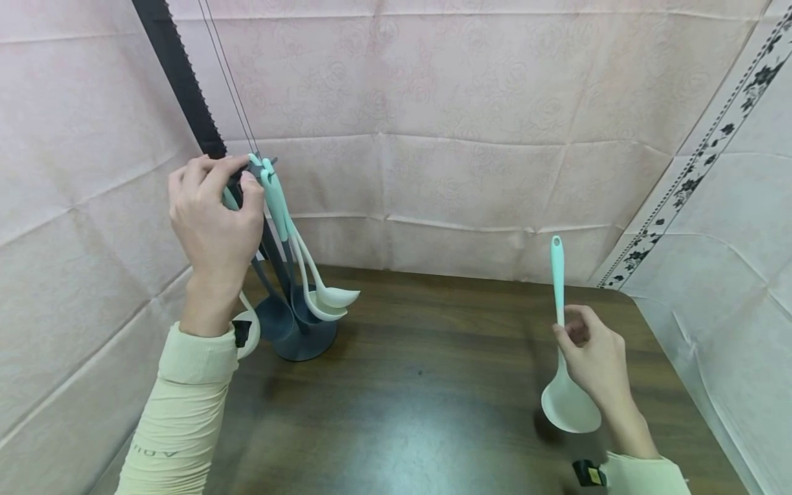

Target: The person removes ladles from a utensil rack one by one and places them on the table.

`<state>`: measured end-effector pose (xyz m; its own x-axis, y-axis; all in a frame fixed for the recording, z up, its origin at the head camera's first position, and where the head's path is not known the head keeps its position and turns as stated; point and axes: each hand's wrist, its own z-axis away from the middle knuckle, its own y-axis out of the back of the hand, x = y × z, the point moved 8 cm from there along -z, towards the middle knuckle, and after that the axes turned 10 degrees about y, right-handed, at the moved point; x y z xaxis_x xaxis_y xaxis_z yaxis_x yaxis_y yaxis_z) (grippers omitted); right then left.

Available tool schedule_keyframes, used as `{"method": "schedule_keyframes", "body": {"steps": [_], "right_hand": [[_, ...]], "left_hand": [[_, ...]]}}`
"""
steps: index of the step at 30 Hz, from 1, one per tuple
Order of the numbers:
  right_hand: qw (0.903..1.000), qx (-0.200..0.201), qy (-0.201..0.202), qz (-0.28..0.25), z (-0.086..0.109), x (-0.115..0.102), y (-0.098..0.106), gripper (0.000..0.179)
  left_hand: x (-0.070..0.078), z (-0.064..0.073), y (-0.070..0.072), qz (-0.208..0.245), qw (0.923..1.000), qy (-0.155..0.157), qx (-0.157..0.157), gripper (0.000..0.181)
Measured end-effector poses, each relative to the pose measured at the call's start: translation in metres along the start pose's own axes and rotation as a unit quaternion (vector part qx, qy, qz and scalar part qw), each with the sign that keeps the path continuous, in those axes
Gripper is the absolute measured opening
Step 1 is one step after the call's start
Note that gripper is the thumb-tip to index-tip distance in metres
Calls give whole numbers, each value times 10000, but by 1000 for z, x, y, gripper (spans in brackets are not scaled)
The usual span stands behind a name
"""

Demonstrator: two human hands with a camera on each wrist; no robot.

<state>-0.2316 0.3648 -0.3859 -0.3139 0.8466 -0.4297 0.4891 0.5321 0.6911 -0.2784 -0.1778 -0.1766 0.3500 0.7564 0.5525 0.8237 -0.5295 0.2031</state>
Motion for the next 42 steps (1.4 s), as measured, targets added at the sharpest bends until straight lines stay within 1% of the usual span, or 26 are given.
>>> {"method": "schedule_keyframes", "body": {"steps": [8,12,18,28,34,42], "right_hand": [[9991,-391,-138,65,6,13,-3,24],[9985,-467,-228,149,8,18,-3,24],[9978,-562,-237,244,11,24,-4,23],[9941,-885,-522,354,18,38,-9,25],[9916,-1119,-499,416,21,43,-9,23],[9893,-1328,-439,411,29,52,-9,23]], "left_hand": [[-1,0,2,5,10000,18,14,37],[-1,0,3,-3,10000,21,22,37],[0,0,3,-12,10000,26,-4,37],[0,-1,2,7,10000,-13,29,37],[1,-1,2,-32,10000,-36,8,38],[3,0,1,-101,9999,-47,-42,39]]}}
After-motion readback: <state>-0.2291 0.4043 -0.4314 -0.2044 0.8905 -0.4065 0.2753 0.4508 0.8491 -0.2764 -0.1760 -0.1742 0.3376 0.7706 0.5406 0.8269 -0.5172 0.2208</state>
